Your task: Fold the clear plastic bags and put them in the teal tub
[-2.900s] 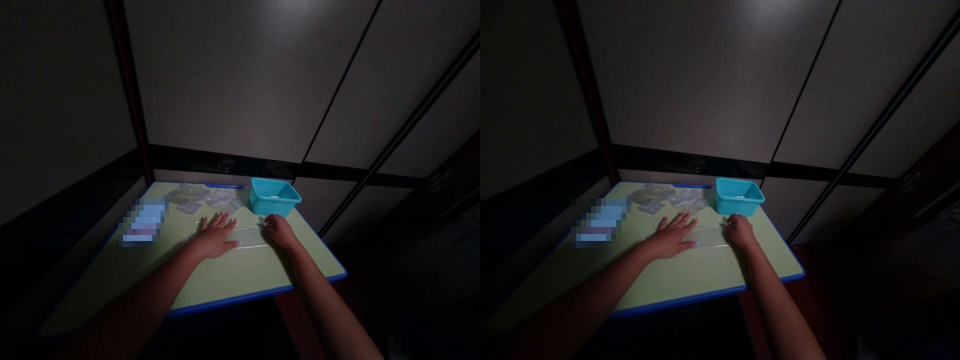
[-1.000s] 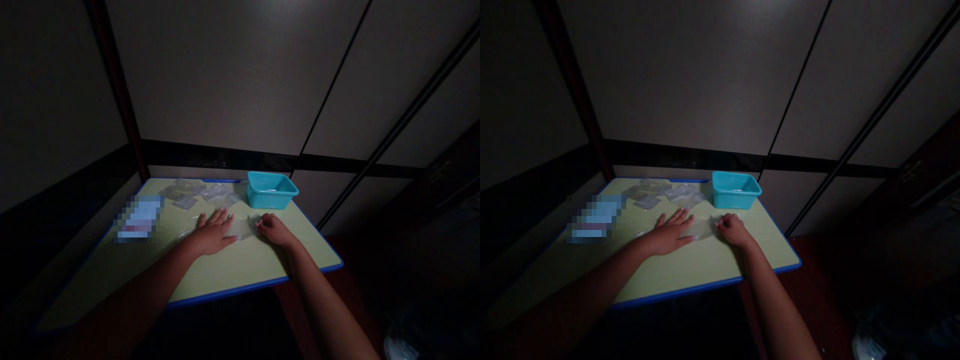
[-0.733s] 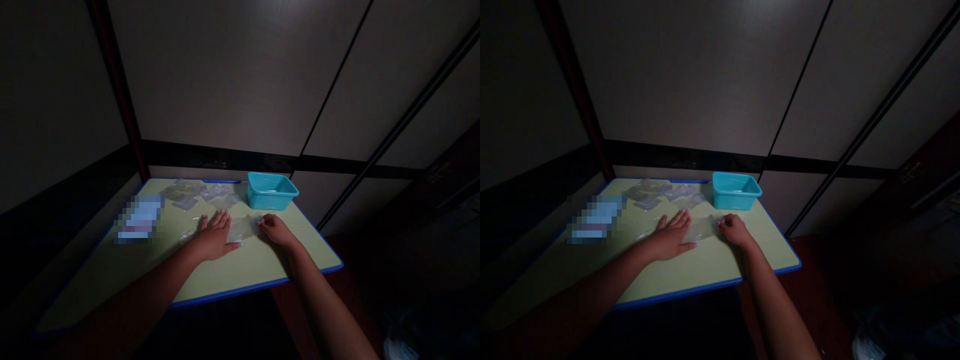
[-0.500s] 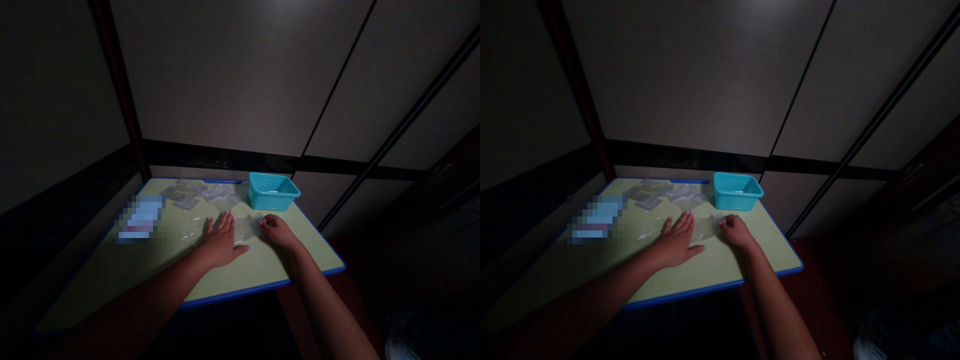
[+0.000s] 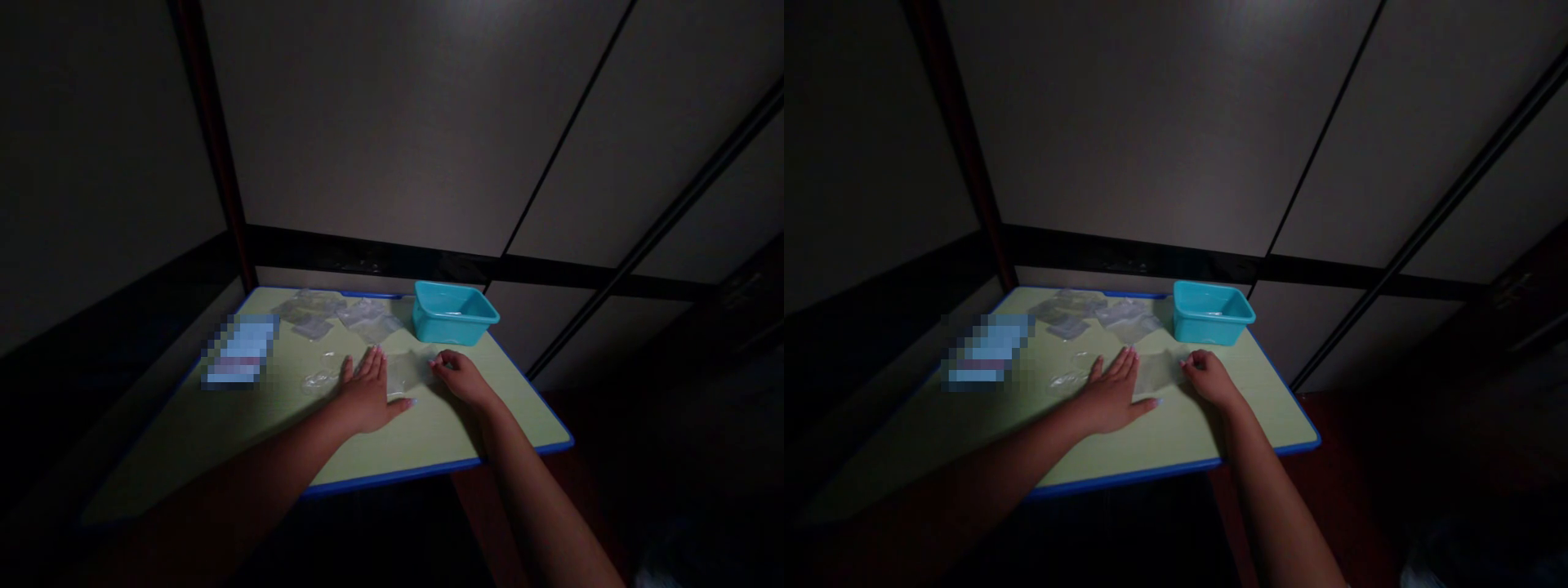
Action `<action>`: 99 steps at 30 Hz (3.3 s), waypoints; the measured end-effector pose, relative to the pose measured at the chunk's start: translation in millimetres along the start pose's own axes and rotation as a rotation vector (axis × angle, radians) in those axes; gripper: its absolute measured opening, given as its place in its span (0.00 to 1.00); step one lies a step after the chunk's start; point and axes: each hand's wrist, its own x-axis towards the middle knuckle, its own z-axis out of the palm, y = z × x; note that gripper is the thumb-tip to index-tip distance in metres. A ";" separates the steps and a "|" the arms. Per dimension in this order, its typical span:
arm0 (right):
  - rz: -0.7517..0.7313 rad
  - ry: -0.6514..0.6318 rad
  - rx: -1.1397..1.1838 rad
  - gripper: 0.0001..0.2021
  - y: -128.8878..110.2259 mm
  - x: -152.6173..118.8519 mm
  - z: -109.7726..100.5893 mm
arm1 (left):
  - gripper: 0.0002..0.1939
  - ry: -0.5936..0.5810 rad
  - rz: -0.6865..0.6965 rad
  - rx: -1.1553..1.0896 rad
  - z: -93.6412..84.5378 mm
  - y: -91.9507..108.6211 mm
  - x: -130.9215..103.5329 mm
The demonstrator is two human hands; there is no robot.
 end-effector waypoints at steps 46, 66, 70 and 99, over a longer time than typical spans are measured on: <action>-0.004 0.004 -0.046 0.13 -2.4 -1.6 -0.3 | 0.42 0.263 0.054 0.065 -1.5 7.1 -1.2; 0.071 0.053 -0.087 0.14 -0.6 -2.0 -1.4 | 0.42 0.063 0.040 0.035 -3.0 1.3 -1.3; 0.099 0.059 -0.018 0.14 -3.2 -2.9 -2.2 | 0.47 0.003 0.051 0.020 0.7 -0.9 0.5; 0.039 0.065 0.483 0.20 -7.4 -3.3 3.2 | 0.46 -0.043 0.039 -0.018 -0.1 0.6 0.9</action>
